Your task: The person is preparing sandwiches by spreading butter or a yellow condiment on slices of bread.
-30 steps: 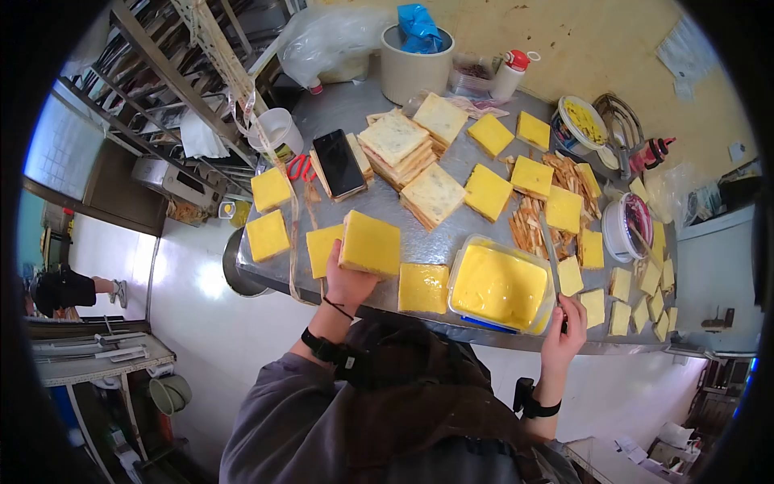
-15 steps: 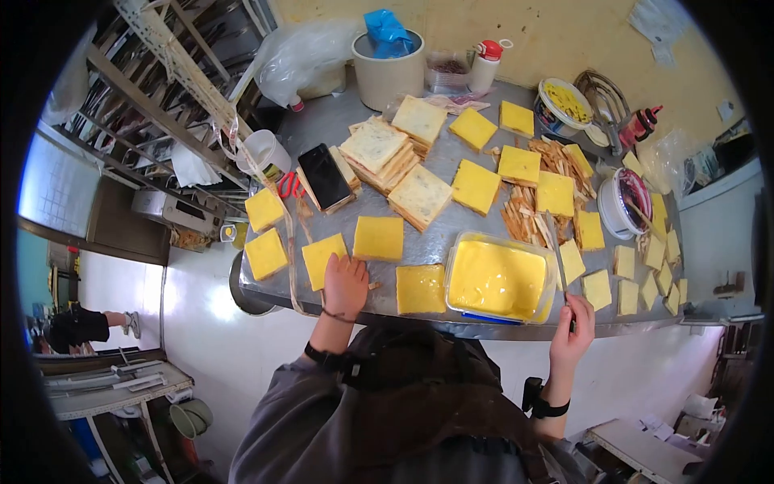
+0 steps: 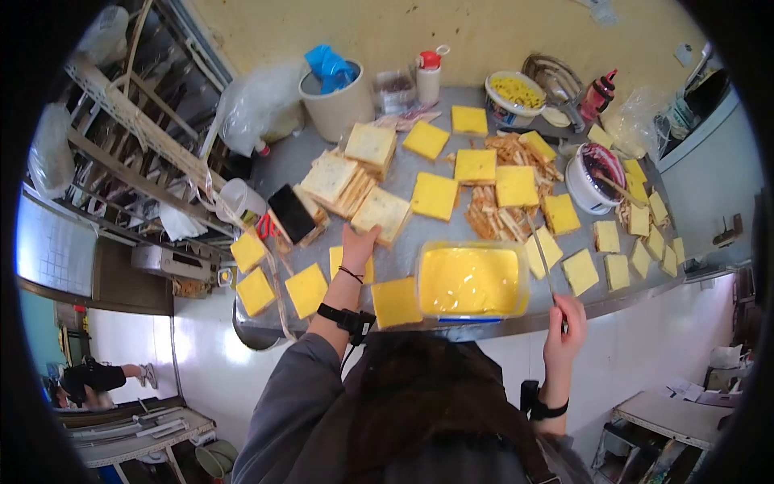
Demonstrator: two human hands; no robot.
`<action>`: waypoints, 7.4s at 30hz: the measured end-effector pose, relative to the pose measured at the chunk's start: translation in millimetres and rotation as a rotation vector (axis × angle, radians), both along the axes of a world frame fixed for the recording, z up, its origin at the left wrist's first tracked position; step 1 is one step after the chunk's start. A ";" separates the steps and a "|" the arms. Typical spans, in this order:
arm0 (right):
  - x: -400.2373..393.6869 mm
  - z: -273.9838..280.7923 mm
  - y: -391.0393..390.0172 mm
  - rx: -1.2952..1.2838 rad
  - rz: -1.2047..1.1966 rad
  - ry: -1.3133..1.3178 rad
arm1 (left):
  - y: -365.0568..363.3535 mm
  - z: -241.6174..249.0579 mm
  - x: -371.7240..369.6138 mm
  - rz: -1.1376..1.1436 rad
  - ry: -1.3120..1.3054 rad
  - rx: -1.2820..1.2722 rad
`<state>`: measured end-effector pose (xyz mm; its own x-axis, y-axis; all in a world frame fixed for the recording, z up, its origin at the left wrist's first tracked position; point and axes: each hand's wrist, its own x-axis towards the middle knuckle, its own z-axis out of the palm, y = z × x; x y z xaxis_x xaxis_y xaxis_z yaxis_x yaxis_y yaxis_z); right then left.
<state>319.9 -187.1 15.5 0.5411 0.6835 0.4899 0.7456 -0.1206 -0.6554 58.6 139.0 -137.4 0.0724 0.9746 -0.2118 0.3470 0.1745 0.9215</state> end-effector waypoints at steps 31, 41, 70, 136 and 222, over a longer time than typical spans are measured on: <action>90.7 -29.4 17.2 -0.538 0.391 -0.012 | -115.2 109.2 -23.0 0.126 -1.190 -0.147; 114.3 9.1 48.5 -0.951 0.657 -0.350 | -216.6 98.9 -34.0 0.404 -1.408 -0.265; 8.4 18.2 70.1 -0.990 0.828 -0.543 | -194.4 72.9 -20.0 0.349 -1.578 -0.301; 104.2 85.0 46.5 -0.084 0.665 -0.330 | -198.2 172.5 1.6 -0.015 -1.346 -0.405; 35.8 56.3 58.1 -0.092 0.662 -0.237 | -191.7 187.7 3.2 0.074 -1.338 -0.098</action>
